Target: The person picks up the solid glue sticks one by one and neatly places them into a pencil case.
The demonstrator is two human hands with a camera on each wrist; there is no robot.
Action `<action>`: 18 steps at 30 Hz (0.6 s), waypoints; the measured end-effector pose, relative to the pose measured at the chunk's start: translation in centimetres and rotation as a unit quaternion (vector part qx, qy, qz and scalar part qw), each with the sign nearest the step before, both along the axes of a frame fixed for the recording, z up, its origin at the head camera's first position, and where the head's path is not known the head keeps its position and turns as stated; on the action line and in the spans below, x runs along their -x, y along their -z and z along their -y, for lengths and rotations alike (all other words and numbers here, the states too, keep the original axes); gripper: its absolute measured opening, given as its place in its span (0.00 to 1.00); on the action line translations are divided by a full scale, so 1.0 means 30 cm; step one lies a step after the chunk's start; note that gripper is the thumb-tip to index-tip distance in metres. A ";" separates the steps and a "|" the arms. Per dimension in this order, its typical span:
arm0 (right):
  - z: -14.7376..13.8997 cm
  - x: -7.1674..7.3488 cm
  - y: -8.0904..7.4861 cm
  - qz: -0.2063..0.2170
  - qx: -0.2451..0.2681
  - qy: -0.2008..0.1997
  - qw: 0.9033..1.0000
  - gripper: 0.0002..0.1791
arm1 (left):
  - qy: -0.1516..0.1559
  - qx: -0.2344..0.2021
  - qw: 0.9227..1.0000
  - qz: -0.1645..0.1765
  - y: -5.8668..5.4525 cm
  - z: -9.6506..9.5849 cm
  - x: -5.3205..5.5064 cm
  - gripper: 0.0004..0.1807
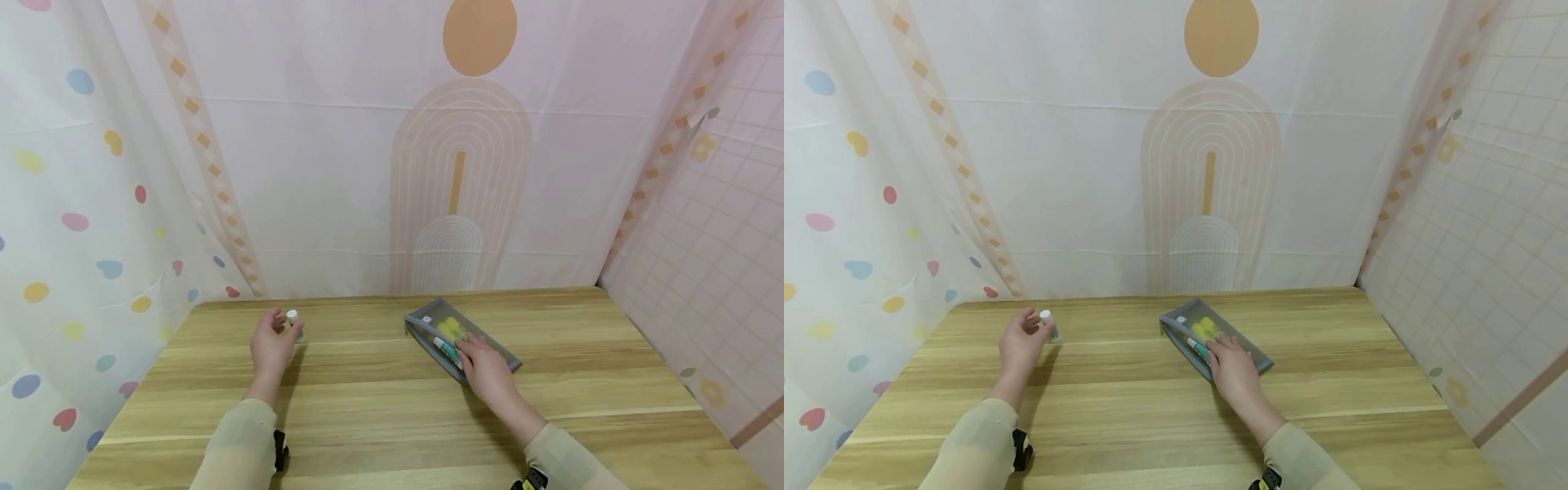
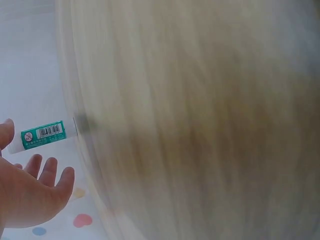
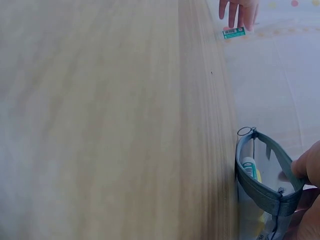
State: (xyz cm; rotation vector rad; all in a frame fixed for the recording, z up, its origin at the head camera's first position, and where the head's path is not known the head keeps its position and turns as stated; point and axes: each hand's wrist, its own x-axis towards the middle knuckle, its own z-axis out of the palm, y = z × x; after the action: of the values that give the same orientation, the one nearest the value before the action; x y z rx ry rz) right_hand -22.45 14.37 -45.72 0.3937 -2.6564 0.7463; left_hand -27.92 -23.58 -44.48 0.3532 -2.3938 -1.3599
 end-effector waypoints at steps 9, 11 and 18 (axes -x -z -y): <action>0.002 -0.002 -0.001 0.000 0.001 0.001 1.000 0.12 | -0.007 -0.001 1.000 -0.001 -0.001 -0.017 0.008 0.28; 0.002 -0.003 -0.001 -0.002 0.002 0.001 1.000 0.12 | -0.007 -0.004 1.000 -0.002 0.002 -0.020 0.008 0.27; 0.003 -0.004 0.000 0.003 0.003 0.002 1.000 0.12 | -0.009 -0.001 1.000 -0.004 0.014 -0.026 0.019 0.22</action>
State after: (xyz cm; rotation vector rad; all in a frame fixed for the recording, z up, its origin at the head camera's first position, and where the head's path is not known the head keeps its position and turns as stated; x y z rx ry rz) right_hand -22.33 14.28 -45.72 0.3861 -2.6595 0.7540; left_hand -28.48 -22.81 -44.90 0.3696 -2.3779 -1.3522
